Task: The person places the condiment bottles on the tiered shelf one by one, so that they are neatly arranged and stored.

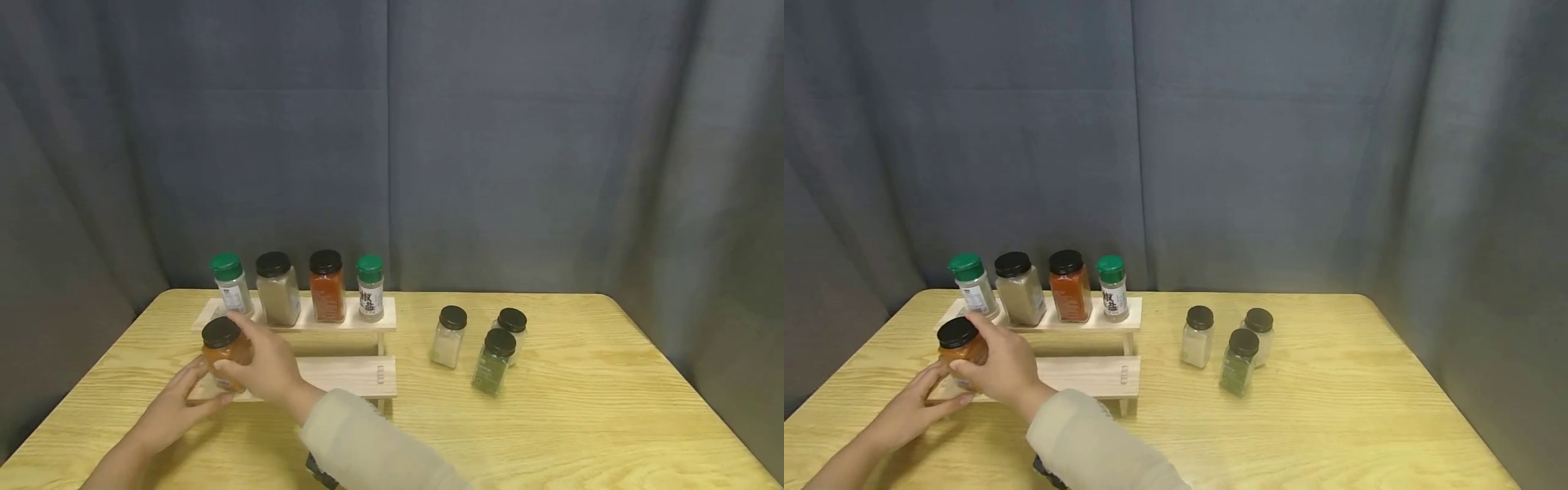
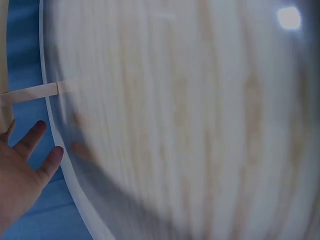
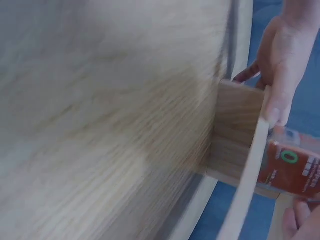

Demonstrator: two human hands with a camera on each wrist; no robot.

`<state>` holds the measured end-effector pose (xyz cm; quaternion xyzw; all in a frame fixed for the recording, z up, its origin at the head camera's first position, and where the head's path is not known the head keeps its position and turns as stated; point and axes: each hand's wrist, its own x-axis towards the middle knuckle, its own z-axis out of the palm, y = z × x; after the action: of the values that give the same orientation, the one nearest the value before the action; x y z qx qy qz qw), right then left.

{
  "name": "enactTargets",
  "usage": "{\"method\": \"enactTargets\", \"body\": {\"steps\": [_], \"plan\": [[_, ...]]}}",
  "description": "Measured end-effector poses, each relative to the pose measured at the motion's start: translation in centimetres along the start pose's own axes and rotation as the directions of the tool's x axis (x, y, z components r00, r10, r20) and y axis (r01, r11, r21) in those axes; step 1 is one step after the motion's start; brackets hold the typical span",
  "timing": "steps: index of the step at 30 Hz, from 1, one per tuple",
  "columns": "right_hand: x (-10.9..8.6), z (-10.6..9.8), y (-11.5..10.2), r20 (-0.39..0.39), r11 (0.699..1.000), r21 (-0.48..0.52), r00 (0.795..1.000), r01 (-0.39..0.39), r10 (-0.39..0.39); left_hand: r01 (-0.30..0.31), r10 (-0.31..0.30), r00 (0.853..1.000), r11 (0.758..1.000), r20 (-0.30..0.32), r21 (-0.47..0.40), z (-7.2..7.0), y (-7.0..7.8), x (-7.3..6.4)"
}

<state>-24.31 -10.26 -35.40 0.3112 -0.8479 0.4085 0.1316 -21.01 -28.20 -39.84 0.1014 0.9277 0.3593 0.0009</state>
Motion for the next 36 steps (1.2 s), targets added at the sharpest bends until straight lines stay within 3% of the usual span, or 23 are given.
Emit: {"method": "enactTargets", "body": {"steps": [6, 10, 18, 26, 36], "plan": [[0.1, -1.1, 0.2, 0.043, 0.997, 0.070, 0.998, -0.046, 0.043, 0.007, -0.007, 1.000, 1.000, 0.003, 0.005, 0.2, 0.1, 0.4], [0.0, -2.4, 0.5, 0.050, 0.978, 0.173, 0.993, -0.112, 0.105, -0.002, 0.002, 1.000, 1.000, 0.005, 0.018, 0.2, 0.2, 0.7], [-1.2, -4.7, 0.8, 0.057, 0.946, 0.283, 0.987, -0.158, 0.147, -0.009, 0.009, 1.000, 0.999, 0.009, 0.035, 0.0, 0.2, 0.8], [-2.7, -7.0, 1.0, 0.070, 0.917, 0.346, 0.981, -0.195, 0.182, -0.005, 0.005, 1.000, 1.000, 0.006, 0.017, 0.2, -0.1, 0.8], [-5.2, -9.9, 0.9, 0.074, 0.896, 0.398, 0.981, -0.194, 0.180, 0.016, -0.016, 1.000, 0.998, -0.004, 0.065, 0.0, 0.3, 0.2]]}}
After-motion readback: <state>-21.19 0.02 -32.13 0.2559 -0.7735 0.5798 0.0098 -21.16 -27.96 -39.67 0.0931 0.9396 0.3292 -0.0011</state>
